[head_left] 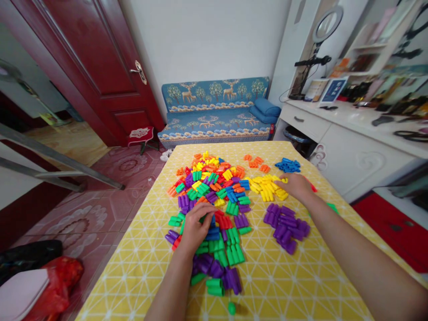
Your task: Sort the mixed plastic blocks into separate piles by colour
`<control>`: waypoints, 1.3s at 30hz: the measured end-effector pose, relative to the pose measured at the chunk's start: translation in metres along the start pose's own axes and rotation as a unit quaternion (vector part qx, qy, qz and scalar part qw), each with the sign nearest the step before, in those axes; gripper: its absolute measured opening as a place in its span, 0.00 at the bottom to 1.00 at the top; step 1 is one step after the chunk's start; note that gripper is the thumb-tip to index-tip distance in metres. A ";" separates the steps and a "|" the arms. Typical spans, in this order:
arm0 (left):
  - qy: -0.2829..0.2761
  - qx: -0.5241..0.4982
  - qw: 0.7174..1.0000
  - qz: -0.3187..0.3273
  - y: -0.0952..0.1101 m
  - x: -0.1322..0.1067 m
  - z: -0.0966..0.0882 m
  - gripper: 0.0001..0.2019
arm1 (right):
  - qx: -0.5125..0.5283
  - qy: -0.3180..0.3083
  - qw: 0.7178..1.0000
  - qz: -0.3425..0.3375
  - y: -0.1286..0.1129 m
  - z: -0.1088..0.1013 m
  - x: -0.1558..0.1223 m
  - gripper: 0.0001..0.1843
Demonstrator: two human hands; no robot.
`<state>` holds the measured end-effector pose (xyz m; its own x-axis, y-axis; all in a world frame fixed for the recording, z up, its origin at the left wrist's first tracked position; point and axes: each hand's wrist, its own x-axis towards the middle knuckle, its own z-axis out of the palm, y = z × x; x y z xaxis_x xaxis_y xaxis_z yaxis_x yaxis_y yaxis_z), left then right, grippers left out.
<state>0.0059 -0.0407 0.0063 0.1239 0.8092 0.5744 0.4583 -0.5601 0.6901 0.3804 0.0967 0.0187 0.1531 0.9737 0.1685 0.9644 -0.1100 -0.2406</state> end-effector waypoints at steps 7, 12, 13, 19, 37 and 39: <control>-0.005 0.003 1.000 -0.005 -0.002 0.000 0.000 0.09 | 0.169 0.008 0.986 0.007 -0.002 0.009 0.000 0.24; -0.004 0.003 1.000 -0.009 -0.001 0.000 -0.001 0.09 | 0.227 0.027 0.970 -0.076 -0.016 0.008 -0.002 0.24; -0.005 0.002 1.000 -0.011 -0.001 0.000 -0.001 0.09 | 0.229 0.019 0.968 -0.096 -0.020 0.008 -0.004 0.22; -0.006 0.004 1.000 -0.015 0.000 0.001 -0.002 0.09 | 0.148 -0.028 0.981 -0.119 -0.037 0.012 -0.013 0.15; -0.004 0.012 0.999 -0.040 -0.003 -0.002 -0.002 0.10 | 0.108 -0.021 0.951 -0.287 -0.142 0.011 -0.068 0.18; -0.004 0.014 0.999 -0.042 -0.003 -0.002 -0.002 0.10 | 0.096 -0.058 0.942 -0.315 -0.161 0.019 -0.076 0.24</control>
<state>0.0025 -0.0408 0.0036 0.0909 0.8540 0.5123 0.4924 -0.4857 0.7223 0.2089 0.0439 0.0265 -0.4722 0.8503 0.2323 0.7978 0.5243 -0.2977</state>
